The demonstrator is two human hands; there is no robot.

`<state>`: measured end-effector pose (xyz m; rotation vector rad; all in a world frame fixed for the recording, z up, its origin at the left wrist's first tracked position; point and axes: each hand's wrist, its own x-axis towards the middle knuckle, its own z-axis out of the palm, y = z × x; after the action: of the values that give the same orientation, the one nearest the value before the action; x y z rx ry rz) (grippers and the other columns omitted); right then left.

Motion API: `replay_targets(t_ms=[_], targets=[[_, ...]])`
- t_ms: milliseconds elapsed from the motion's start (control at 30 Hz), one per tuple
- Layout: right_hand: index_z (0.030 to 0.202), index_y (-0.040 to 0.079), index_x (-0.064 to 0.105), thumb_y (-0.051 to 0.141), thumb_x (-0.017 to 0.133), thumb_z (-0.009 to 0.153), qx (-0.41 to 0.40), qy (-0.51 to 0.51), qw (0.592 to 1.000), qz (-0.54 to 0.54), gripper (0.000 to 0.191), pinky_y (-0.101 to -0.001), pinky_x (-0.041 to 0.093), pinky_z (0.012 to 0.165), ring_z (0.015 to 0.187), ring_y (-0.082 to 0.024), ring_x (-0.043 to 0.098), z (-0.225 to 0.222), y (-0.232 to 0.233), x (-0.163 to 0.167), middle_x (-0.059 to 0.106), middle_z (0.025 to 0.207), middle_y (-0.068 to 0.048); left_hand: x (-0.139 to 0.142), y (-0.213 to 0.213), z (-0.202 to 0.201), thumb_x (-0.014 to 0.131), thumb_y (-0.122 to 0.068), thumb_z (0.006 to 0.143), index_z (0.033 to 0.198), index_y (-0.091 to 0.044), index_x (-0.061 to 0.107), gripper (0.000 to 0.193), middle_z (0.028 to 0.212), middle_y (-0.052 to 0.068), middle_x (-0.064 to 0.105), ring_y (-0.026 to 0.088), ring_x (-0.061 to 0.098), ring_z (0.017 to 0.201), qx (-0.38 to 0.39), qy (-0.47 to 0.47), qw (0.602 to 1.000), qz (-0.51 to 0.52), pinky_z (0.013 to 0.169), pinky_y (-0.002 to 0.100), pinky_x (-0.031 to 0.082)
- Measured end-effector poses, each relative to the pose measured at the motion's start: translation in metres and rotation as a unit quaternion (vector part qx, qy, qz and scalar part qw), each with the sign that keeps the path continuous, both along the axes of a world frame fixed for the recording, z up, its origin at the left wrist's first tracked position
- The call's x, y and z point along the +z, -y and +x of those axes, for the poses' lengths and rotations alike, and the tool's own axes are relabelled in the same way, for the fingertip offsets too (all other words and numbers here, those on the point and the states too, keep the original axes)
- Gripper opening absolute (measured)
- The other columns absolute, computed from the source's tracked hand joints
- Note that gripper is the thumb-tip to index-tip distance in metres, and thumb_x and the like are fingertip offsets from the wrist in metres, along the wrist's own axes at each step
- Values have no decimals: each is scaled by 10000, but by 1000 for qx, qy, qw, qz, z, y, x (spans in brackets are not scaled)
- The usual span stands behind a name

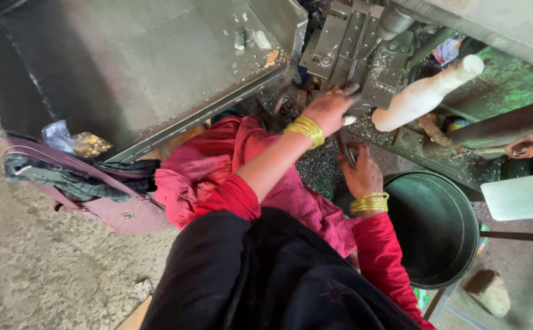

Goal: The person repeatedly places metal hinge pieces under a drill press, operates the lever to drill holes, and then removes the finished pieces. The person handles the metal pieces one at a time and places them on a nearby tray after drilling.

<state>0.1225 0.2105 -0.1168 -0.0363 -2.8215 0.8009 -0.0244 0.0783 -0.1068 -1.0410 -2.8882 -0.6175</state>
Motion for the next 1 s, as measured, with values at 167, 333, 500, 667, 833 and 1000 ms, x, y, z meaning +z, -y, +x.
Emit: replay_targets(t_ms=[167, 333, 500, 667, 833, 1000], targets=[[1486, 164, 386, 363, 645, 907, -62, 294, 942, -152, 665, -560, 571, 733, 790, -473, 728, -10, -3, 0, 716, 943, -284, 33, 11, -5, 602, -155, 894, 1192, -84, 697, 321, 1610, 81, 364, 257, 361, 1459, 84, 26, 989, -121, 1131, 493, 313], [1346, 70, 516, 359, 687, 923, 11, 133, 989, -61, 540, -591, 497, 717, 834, -550, 653, -4, -21, -52, 679, 950, -319, 49, 7, -16, 504, -161, 989, 1119, -100, 743, 279, 1509, 116, 524, 263, 337, 1495, 100, 23, 985, -138, 1153, 508, 276], [1035, 9, 585, 362, 707, 942, -95, 110, 983, -110, 385, -577, 493, 713, 880, -556, 624, 23, -7, -160, 661, 872, -318, 38, 10, -19, 487, -178, 959, 1035, -113, 772, 302, 1368, 91, 648, 258, 419, 1429, 96, -24, 991, -87, 1097, 469, 310], [962, -24, 608, 373, 731, 931, -92, 171, 978, -78, 417, -569, 495, 727, 858, -531, 658, 16, -21, -155, 672, 882, -306, 23, 3, -27, 522, -172, 933, 891, -142, 779, 262, 1188, 96, 724, 248, 469, 1373, 91, -78, 987, -107, 1040, 469, 327], [1078, 2, 642, 389, 689, 940, -44, 112, 993, -13, 414, -586, 501, 746, 890, -521, 663, 2, -47, -118, 689, 976, -307, 0, -29, -54, 579, -199, 920, 802, -144, 751, 216, 1146, 80, 723, 195, 537, 1196, 120, -73, 973, -181, 997, 412, 358], [1025, -19, 638, 423, 705, 935, -87, 122, 987, -53, 456, -580, 513, 716, 875, -532, 659, 17, -19, -167, 686, 919, -314, -12, -36, -61, 441, -193, 1069, 1188, -194, 604, 202, 1165, 74, 686, 169, 620, 920, 222, -97, 964, -110, 823, 331, 470]])
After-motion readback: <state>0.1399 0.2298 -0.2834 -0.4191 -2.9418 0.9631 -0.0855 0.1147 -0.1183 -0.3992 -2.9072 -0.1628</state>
